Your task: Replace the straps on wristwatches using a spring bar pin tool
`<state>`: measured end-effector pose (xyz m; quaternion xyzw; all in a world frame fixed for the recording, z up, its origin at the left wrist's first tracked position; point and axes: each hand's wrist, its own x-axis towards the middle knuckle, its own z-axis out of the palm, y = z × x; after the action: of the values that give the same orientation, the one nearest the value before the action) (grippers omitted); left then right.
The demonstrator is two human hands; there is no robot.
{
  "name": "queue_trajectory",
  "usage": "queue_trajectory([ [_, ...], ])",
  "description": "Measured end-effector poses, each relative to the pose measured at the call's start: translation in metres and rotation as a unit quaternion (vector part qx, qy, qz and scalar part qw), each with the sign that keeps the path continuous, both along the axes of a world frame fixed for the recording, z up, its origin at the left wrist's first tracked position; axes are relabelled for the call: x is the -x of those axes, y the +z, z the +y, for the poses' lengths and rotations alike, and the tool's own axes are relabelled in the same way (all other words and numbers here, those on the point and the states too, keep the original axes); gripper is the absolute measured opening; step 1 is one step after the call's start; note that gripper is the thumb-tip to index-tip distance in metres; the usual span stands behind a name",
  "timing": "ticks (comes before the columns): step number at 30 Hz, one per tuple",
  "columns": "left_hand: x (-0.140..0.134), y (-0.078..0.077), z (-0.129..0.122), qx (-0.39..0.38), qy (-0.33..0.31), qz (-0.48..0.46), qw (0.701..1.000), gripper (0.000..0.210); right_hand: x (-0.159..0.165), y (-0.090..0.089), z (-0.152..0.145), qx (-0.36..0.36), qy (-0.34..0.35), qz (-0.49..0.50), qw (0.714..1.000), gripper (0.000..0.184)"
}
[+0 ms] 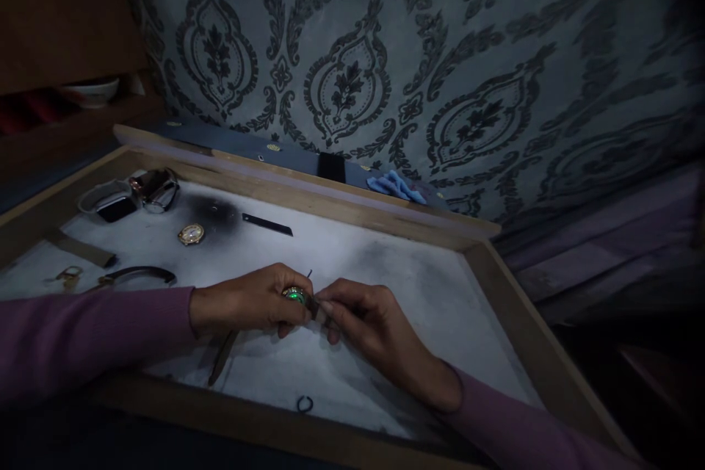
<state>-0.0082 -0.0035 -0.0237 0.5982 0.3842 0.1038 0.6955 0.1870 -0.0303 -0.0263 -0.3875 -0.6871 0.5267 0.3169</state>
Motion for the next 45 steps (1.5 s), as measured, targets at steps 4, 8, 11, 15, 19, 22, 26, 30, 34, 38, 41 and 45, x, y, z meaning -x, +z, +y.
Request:
queue_trajectory([
  [4,-0.001,0.004,-0.001,-0.005,0.005,0.001,1.0,0.009,0.0,0.0,0.001,-0.01,0.005,-0.001,1.0,0.02],
  [8,-0.001,0.006,-0.002,0.003,0.01,0.01,1.0,0.009,-0.001,0.0,0.0,-0.016,0.007,-0.009,1.0,0.018],
  [11,0.0,0.003,-0.002,-0.002,0.01,0.008,1.0,0.01,-0.001,0.001,-0.001,-0.018,0.01,-0.014,1.0,0.017],
  [15,0.001,0.0,0.0,-0.006,0.004,-0.009,1.0,0.008,0.0,0.002,-0.001,-0.014,0.007,-0.011,1.0,0.016],
  [19,0.001,-0.001,0.002,-0.014,0.005,-0.001,1.0,0.007,0.001,-0.001,-0.002,-0.009,-0.011,-0.004,1.0,0.017],
  [22,0.001,-0.003,0.002,-0.02,0.005,-0.003,1.0,0.007,0.001,-0.004,-0.002,-0.01,-0.012,0.004,1.0,0.017],
  [26,0.001,-0.008,0.004,-0.023,-0.002,-0.012,1.0,0.009,0.001,-0.004,-0.001,-0.008,-0.008,-0.003,1.0,0.016],
  [30,0.001,-0.007,0.004,-0.025,-0.004,-0.012,1.0,0.01,0.001,-0.005,-0.001,0.0,-0.009,0.003,1.0,0.016],
  [34,0.0,-0.005,0.003,-0.022,-0.002,-0.009,1.0,0.01,0.001,-0.006,0.0,-0.006,-0.009,0.006,1.0,0.015],
  [38,0.001,-0.007,0.003,-0.019,0.003,-0.009,1.0,0.008,0.0,-0.007,0.0,-0.011,-0.004,0.008,1.0,0.015],
  [41,0.001,-0.008,0.003,-0.021,0.002,-0.017,1.0,0.007,0.0,-0.008,0.0,-0.014,-0.001,0.015,1.0,0.015],
  [45,0.001,-0.004,0.003,-0.013,0.007,-0.006,1.0,0.005,0.0,-0.008,0.001,-0.011,-0.008,0.015,1.0,0.016],
])
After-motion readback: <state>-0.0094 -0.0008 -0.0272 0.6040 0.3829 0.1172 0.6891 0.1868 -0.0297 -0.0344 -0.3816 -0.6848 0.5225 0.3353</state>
